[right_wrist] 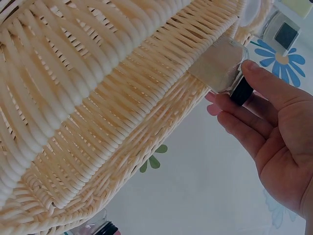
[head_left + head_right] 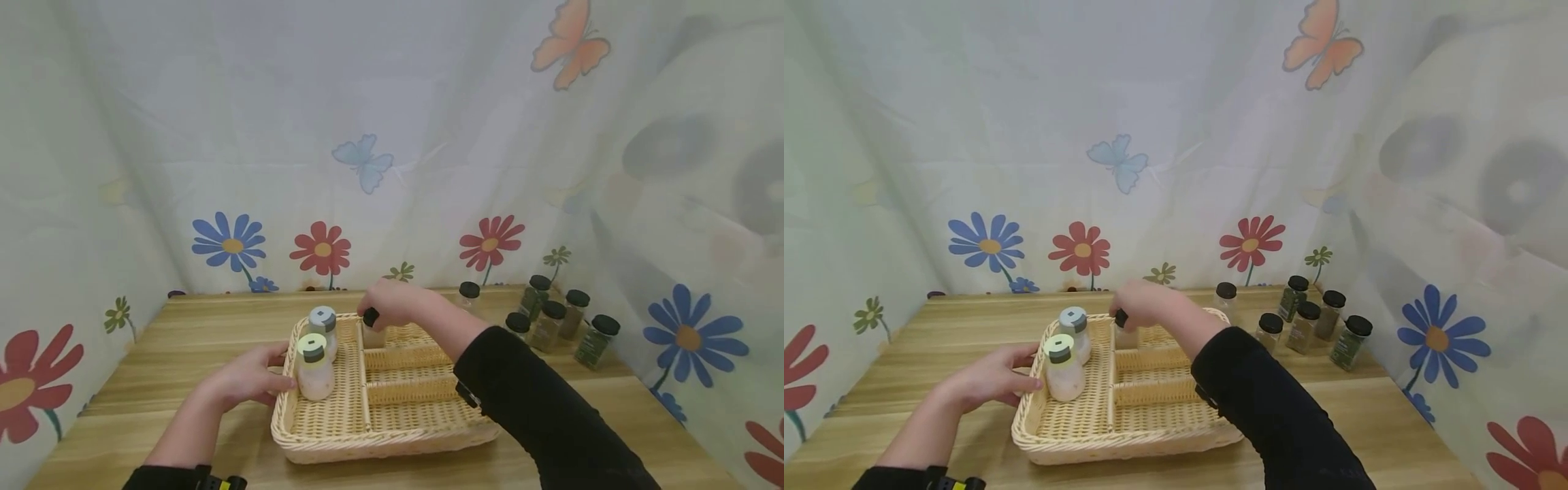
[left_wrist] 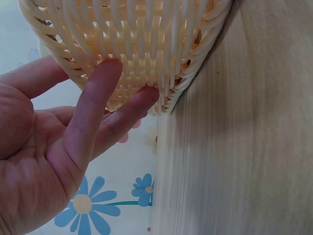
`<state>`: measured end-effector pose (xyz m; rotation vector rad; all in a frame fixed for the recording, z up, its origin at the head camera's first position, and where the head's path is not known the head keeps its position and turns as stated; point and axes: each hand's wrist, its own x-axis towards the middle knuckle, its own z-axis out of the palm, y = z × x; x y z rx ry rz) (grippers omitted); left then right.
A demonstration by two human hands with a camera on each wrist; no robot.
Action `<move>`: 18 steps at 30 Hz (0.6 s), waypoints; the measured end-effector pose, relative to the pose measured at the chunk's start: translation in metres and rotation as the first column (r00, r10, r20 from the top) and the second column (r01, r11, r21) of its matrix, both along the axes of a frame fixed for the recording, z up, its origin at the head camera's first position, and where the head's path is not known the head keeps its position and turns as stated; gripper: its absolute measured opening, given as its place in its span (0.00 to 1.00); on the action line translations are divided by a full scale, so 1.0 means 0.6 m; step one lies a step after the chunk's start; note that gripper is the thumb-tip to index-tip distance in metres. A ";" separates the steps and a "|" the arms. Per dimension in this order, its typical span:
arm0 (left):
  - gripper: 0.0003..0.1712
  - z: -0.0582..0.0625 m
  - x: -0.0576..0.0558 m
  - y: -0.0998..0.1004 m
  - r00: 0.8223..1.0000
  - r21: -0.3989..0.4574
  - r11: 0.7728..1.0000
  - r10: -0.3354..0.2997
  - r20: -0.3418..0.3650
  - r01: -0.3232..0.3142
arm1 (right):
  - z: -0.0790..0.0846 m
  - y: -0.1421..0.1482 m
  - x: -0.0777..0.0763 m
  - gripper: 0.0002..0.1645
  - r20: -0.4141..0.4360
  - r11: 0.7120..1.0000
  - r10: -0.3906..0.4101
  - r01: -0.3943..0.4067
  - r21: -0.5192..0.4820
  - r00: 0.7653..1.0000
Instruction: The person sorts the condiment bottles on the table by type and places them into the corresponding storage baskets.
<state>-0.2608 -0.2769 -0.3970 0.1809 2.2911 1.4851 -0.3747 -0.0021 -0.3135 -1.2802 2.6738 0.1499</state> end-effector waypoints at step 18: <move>0.50 -0.004 0.000 0.001 1.000 0.037 0.999 -0.023 0.001 0.023 | -0.010 0.010 0.004 0.23 0.011 0.996 -0.076 0.076 -0.041 0.997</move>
